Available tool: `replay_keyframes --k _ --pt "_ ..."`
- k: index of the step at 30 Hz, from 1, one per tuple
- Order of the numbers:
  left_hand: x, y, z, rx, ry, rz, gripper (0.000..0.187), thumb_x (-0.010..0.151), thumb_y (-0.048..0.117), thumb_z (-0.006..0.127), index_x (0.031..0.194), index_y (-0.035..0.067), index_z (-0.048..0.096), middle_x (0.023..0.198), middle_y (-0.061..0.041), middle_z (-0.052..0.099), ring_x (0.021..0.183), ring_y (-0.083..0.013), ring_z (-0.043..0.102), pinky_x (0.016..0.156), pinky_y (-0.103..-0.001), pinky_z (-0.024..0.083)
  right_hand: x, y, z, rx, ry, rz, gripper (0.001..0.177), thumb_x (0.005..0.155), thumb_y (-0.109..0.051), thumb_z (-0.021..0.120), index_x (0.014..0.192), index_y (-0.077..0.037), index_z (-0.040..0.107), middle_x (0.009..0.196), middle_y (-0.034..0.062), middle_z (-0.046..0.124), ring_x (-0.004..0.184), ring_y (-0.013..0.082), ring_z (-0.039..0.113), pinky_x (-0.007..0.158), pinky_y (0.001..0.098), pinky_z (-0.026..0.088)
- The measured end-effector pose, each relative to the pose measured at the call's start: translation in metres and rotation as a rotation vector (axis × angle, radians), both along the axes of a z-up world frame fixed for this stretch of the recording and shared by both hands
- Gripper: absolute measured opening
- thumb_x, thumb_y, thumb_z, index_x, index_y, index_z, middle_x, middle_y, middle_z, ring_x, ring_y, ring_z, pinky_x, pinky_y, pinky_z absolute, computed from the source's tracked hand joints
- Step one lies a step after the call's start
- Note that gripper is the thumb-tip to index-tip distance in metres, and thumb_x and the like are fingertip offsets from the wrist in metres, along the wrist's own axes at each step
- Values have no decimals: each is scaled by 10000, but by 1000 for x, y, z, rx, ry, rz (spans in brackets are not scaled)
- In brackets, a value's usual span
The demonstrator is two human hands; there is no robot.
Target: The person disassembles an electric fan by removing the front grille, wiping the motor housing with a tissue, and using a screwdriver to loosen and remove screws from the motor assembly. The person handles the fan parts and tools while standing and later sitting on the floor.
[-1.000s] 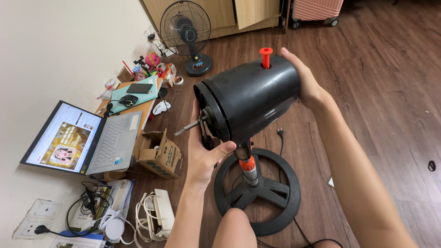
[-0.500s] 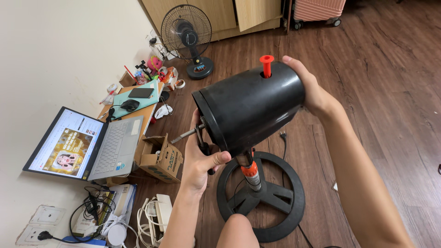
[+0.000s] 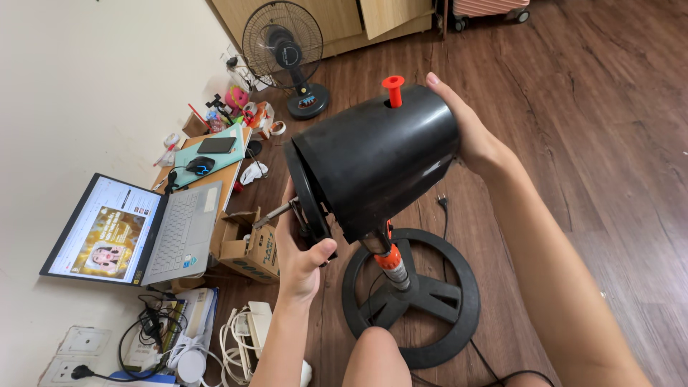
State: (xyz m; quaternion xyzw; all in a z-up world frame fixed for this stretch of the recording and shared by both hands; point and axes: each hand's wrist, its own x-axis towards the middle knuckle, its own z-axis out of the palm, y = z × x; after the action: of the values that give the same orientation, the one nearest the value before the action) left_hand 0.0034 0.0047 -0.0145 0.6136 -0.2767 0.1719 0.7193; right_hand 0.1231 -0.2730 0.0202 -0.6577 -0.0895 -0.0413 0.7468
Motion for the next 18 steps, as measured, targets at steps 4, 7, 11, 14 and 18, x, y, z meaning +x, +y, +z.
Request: replay_keyframes --k 4,7,11,14,18 --pt "9 -1 -10 -24 -21 7 1134 699 479 928 1564 -33 403 1320 -78 613 1241 -165 593 1095 -285 467 -2 1 1 47 -22 6 1068 737 -836 472 1461 -53 535 1521 234 515 1406 373 484 1127 522 363" --pt "11 1 -18 -51 66 27 1010 699 478 917 1448 -61 505 1016 -51 592 753 -120 549 578 -250 460 -3 0 -2 51 -28 -10 1035 753 -827 472 1450 -65 542 1493 224 535 1375 352 504 1104 501 381" --pt "12 3 -20 -66 79 -3 922 717 485 915 1334 -59 499 923 -29 578 657 -91 524 503 -240 417 0 1 -3 78 -43 14 984 776 -807 478 1407 -59 588 1447 205 604 1334 321 564 1096 472 428" --pt "9 -1 -17 -61 65 2 1033 702 502 903 1462 -41 461 920 -22 588 648 -81 530 493 -230 417 1 1 -6 87 -74 7 905 814 -780 463 1362 -76 617 1372 160 644 1279 282 584 1066 446 434" --pt "2 -9 -5 -27 57 60 1166 681 432 911 1614 -6 366 1000 -53 614 699 -95 549 508 -222 428 -6 0 -5 28 -165 -115 761 962 -691 401 1111 -10 707 912 106 698 921 207 667 826 379 516"
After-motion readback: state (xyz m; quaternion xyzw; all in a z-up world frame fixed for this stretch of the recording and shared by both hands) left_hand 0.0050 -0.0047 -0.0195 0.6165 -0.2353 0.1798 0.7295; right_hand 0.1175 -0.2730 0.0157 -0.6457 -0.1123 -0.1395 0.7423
